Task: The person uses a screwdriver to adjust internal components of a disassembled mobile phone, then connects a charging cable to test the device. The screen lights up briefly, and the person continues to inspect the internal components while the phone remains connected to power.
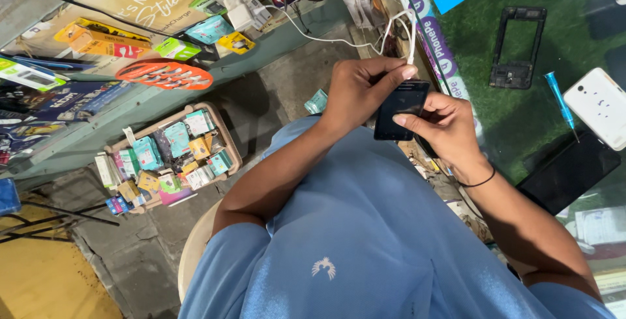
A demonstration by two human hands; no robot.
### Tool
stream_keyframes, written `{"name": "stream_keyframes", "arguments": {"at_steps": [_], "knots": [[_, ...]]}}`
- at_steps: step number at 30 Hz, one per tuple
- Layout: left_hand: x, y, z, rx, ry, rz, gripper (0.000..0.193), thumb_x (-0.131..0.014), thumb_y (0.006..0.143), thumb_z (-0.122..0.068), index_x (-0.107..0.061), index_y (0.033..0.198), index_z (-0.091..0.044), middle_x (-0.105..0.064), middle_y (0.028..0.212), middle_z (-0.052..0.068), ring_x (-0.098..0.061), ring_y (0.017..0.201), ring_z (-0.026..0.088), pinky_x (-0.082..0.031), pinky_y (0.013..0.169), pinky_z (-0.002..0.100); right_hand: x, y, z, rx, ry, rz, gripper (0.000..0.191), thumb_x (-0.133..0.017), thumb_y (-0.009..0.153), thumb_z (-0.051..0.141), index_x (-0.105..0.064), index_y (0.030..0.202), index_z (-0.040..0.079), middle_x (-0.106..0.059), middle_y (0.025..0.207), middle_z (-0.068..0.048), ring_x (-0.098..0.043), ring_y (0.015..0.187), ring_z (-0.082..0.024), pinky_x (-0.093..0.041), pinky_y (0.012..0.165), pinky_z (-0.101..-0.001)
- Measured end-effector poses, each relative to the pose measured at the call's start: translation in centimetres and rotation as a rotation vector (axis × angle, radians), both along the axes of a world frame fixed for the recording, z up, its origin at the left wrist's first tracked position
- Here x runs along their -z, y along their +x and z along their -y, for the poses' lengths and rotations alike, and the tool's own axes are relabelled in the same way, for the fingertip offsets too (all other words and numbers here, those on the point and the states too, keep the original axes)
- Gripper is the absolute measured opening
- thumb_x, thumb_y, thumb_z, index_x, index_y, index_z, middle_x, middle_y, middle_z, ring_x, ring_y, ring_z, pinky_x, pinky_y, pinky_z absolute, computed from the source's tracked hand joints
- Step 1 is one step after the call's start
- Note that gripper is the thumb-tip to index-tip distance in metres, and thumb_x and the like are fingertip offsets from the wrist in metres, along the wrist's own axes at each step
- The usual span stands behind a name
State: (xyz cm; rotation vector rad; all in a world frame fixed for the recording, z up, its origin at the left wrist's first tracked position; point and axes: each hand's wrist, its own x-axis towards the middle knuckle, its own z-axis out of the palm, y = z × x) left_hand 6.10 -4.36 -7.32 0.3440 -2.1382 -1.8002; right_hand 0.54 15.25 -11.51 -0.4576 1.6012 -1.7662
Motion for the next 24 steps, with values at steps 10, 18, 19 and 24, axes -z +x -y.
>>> {"name": "stream_keyframes", "arguments": {"at_steps": [10, 18, 19, 24], "knots": [[-0.25, 0.27, -0.02, 0.005, 0.006, -0.023, 0.017, -0.075, 0.097, -0.019, -0.079, 0.103, -0.004, -0.080, 0.086, 0.006, -0.074, 0.074, 0.006, -0.059, 0.067, 0.023, -0.25, 0.12, 0.17, 0.001, 0.016, -0.020, 0.019, -0.079, 0.089, -0.006, -0.072, 0.107, -0.005, -0.075, 0.098, -0.006, -0.068, 0.085, -0.007, -0.058, 0.077, -0.0227], [-0.02, 0.08, -0.18, -0.004, 0.010, -0.029, 0.018, -0.076, 0.096, -0.020, -0.079, 0.103, -0.003, -0.081, 0.087, 0.006, -0.074, 0.075, 0.007, -0.059, 0.069, 0.023, -0.60, 0.07, 0.24, -0.006, 0.013, -0.012, 0.022, -0.078, 0.089, -0.005, -0.072, 0.110, -0.004, -0.075, 0.100, -0.006, -0.069, 0.087, -0.006, -0.058, 0.079, -0.0224], [-0.03, 0.06, -0.19, -0.004, 0.006, -0.033, 0.018, -0.076, 0.096, -0.020, -0.079, 0.103, -0.003, -0.081, 0.088, 0.007, -0.074, 0.075, 0.007, -0.059, 0.069, 0.023, -0.56, 0.05, 0.23, -0.006, 0.012, -0.014, 0.022, -0.078, 0.089, -0.005, -0.072, 0.110, -0.005, -0.075, 0.100, -0.006, -0.068, 0.087, -0.007, -0.058, 0.078, -0.0225], [-0.35, 0.07, -0.21, -0.003, -0.003, -0.020, 0.018, -0.076, 0.096, -0.020, -0.079, 0.103, -0.003, -0.081, 0.088, 0.007, -0.074, 0.075, 0.007, -0.059, 0.069, 0.023, 0.00, -0.19, 0.00, -0.001, 0.000, -0.033, 0.022, -0.079, 0.088, -0.005, -0.072, 0.109, -0.004, -0.075, 0.100, -0.005, -0.068, 0.087, -0.006, -0.058, 0.079, -0.0222]]}}
